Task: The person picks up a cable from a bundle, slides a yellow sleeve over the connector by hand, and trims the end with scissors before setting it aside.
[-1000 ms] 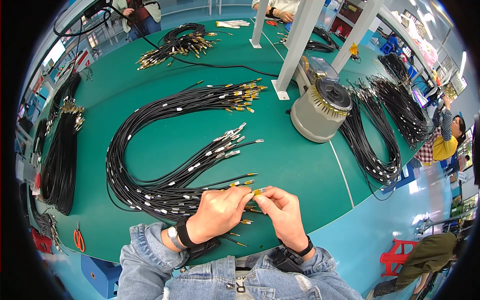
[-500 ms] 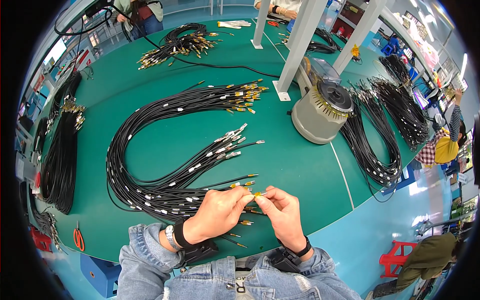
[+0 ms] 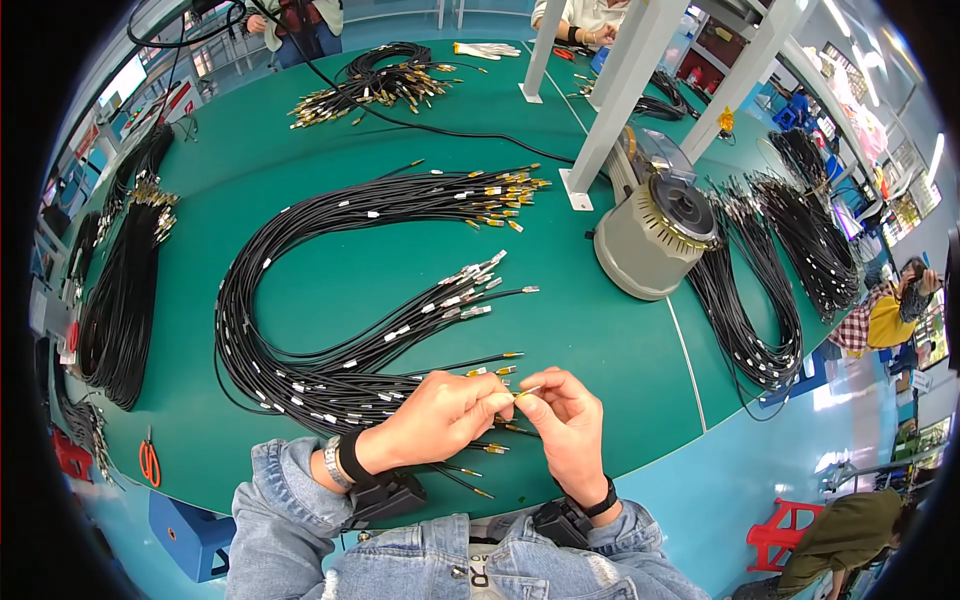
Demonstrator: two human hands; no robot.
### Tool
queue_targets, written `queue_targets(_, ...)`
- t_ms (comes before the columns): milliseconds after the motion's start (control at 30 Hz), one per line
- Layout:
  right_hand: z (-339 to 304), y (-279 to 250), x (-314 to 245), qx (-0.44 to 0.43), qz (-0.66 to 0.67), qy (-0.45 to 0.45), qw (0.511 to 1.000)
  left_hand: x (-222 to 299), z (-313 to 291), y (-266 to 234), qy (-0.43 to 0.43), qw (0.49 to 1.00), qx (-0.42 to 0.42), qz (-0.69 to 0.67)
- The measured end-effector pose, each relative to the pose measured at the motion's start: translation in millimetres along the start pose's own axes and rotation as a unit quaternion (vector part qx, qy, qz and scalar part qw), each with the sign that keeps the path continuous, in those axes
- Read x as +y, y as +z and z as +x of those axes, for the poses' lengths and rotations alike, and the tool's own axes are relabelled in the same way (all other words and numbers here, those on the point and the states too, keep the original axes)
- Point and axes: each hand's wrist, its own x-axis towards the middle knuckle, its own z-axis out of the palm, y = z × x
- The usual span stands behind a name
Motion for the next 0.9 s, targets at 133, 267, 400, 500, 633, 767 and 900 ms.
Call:
queue_targets(133,6,-1,5,-0.014,-0.022,-0.075,0.997,-2,5,-14,-0.109,0.978,-0.098,-0.148)
queue_targets(267,16,-10,8,-0.084,-0.137,-0.19,0.968,-1,5,-28,-0.211,0.915,-0.177,-0.293)
queue_targets(400,25,-7,-3,-0.146,-0.208,-0.265,0.93,-8,2,-33,-0.226,0.871,-0.236,-0.368)
queue_targets(500,29,-1,-8,-0.164,-0.181,-0.234,0.941,-13,-1,-35,-0.226,0.852,-0.263,-0.391)
queue_targets(633,34,1,-4,-0.248,-0.157,-0.257,0.921,-20,-6,-37,-0.23,0.824,-0.305,-0.419)
queue_targets(767,31,7,1,-0.287,-0.129,-0.266,0.911,-25,-13,-39,-0.207,0.798,-0.35,-0.445)
queue_targets(900,26,8,2,-0.3,-0.131,-0.266,0.907,-24,-20,-37,-0.205,0.799,-0.359,-0.437)
